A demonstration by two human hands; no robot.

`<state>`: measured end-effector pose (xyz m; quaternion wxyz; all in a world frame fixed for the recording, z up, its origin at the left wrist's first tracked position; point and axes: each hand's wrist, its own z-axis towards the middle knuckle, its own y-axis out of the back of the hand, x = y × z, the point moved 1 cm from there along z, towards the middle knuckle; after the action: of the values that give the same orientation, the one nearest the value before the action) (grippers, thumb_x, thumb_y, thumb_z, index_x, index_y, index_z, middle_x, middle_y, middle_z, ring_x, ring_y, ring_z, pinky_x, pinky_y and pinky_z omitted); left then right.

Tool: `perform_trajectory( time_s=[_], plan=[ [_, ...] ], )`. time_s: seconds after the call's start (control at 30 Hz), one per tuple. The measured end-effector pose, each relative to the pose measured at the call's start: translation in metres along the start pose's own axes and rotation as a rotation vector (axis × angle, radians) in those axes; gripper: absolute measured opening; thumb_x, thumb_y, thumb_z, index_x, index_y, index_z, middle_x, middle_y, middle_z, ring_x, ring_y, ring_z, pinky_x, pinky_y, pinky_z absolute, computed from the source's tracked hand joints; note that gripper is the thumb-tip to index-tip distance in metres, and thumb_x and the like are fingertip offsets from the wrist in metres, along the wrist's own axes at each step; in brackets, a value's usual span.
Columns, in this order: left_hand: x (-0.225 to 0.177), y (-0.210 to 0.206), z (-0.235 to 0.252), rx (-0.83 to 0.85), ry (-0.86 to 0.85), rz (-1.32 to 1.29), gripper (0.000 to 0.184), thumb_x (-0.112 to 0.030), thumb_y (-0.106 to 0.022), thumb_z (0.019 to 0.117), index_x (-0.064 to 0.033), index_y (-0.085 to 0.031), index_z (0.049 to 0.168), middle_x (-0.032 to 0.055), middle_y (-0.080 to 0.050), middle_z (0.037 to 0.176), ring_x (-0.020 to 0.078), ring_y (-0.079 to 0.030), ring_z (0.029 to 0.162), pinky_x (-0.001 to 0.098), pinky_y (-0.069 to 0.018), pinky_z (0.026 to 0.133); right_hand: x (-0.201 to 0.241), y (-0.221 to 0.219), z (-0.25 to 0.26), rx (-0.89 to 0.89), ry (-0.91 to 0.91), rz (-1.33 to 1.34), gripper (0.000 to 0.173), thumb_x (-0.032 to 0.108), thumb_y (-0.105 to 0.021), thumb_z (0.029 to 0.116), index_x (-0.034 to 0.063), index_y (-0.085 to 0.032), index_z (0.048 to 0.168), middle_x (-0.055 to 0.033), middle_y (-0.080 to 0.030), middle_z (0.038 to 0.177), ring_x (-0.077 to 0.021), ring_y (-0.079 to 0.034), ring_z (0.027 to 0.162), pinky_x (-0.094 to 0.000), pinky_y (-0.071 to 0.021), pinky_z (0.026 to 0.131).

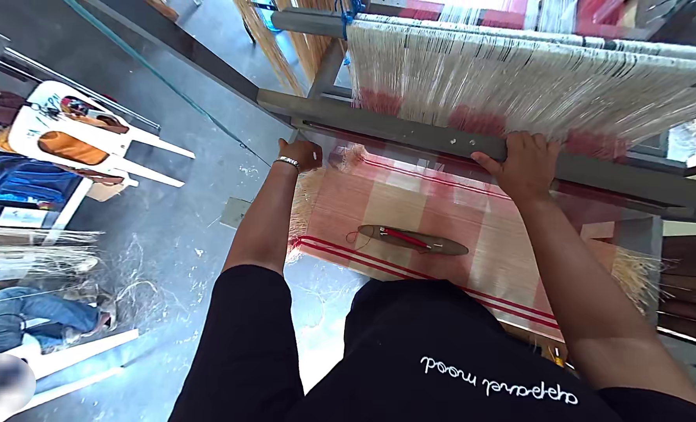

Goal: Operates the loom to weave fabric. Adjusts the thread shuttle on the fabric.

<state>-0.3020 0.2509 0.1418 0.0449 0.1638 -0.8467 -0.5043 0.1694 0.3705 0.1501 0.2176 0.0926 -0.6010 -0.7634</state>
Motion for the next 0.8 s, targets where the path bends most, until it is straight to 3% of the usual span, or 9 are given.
perform_trajectory(
  time_s=[0.17,0.3,0.4,0.47,0.53,0.63,0.8],
  plan=[
    [0.002,0.01,0.005,0.079,0.064,0.006,0.036,-0.038,-0.063,0.1007,-0.0067,-0.073,0.117,0.0193,-0.071,0.119,0.0433,-0.06,0.122,0.079,-0.025,0.107,0.001,0.0,-0.001,-0.008,0.007,0.006,0.097,0.088,-0.035,0.088,-0.0016,-0.062,0.114,-0.0251,-0.066,0.115,-0.0468,-0.061,0.112,-0.0651,-0.0428,0.094],
    [0.007,0.009,0.006,0.092,0.053,-0.179,0.04,-0.034,-0.05,0.1079,-0.0008,-0.071,0.115,0.0161,-0.075,0.109,0.0392,-0.066,0.114,0.0759,-0.0309,0.105,0.0,0.001,-0.001,0.006,0.001,0.005,0.098,0.089,-0.035,0.0874,-0.0015,-0.062,0.113,-0.025,-0.066,0.115,-0.0468,-0.061,0.112,-0.065,-0.0427,0.094],
    [0.008,0.004,0.004,0.096,0.062,-0.249,0.032,-0.027,-0.058,0.1045,0.0007,-0.069,0.115,0.0174,-0.075,0.107,0.0379,-0.069,0.109,0.0708,-0.0385,0.104,0.001,0.003,-0.001,0.038,-0.012,0.019,0.097,0.087,-0.038,0.0879,-0.0018,-0.062,0.117,-0.0253,-0.065,0.118,-0.0468,-0.059,0.116,-0.0662,-0.0418,0.096],
    [0.007,0.005,0.0,0.085,0.053,-0.216,0.02,-0.017,-0.068,0.098,-0.0055,-0.074,0.113,0.0149,-0.075,0.109,0.0386,-0.065,0.115,0.0751,-0.0318,0.106,0.001,0.003,-0.001,0.04,-0.015,0.022,0.096,0.087,-0.039,0.0877,-0.0016,-0.062,0.116,-0.0251,-0.065,0.118,-0.0466,-0.059,0.116,-0.0661,-0.0416,0.095],
    [0.007,0.006,-0.002,0.074,0.061,-0.173,0.019,-0.014,-0.07,0.0961,-0.0123,-0.077,0.114,0.0124,-0.075,0.114,0.0399,-0.061,0.122,0.0789,-0.0244,0.107,0.0,0.002,-0.001,0.034,-0.014,0.02,0.097,0.088,-0.038,0.0872,-0.0012,-0.062,0.117,-0.0245,-0.065,0.118,-0.0463,-0.059,0.116,-0.0657,-0.0416,0.095],
    [0.008,0.004,-0.002,0.038,0.064,-0.156,0.023,-0.014,-0.07,0.0953,-0.0141,-0.075,0.118,0.0138,-0.073,0.117,0.0413,-0.06,0.123,0.0799,-0.0252,0.105,0.0,0.002,-0.001,0.036,-0.011,0.024,0.096,0.088,-0.038,0.0875,-0.001,-0.062,0.117,-0.0244,-0.065,0.119,-0.0456,-0.059,0.116,-0.0658,-0.0412,0.095],
    [0.012,0.0,0.003,-0.027,0.088,-0.149,0.022,-0.017,-0.073,0.0926,-0.0136,-0.074,0.114,0.0136,-0.073,0.117,0.0398,-0.061,0.122,0.0779,-0.0274,0.105,0.0,0.001,-0.002,0.023,-0.009,0.019,0.094,0.087,-0.039,0.0881,-0.0001,-0.062,0.115,-0.0229,-0.066,0.116,-0.0446,-0.06,0.115,-0.0638,-0.042,0.095]
  ],
)
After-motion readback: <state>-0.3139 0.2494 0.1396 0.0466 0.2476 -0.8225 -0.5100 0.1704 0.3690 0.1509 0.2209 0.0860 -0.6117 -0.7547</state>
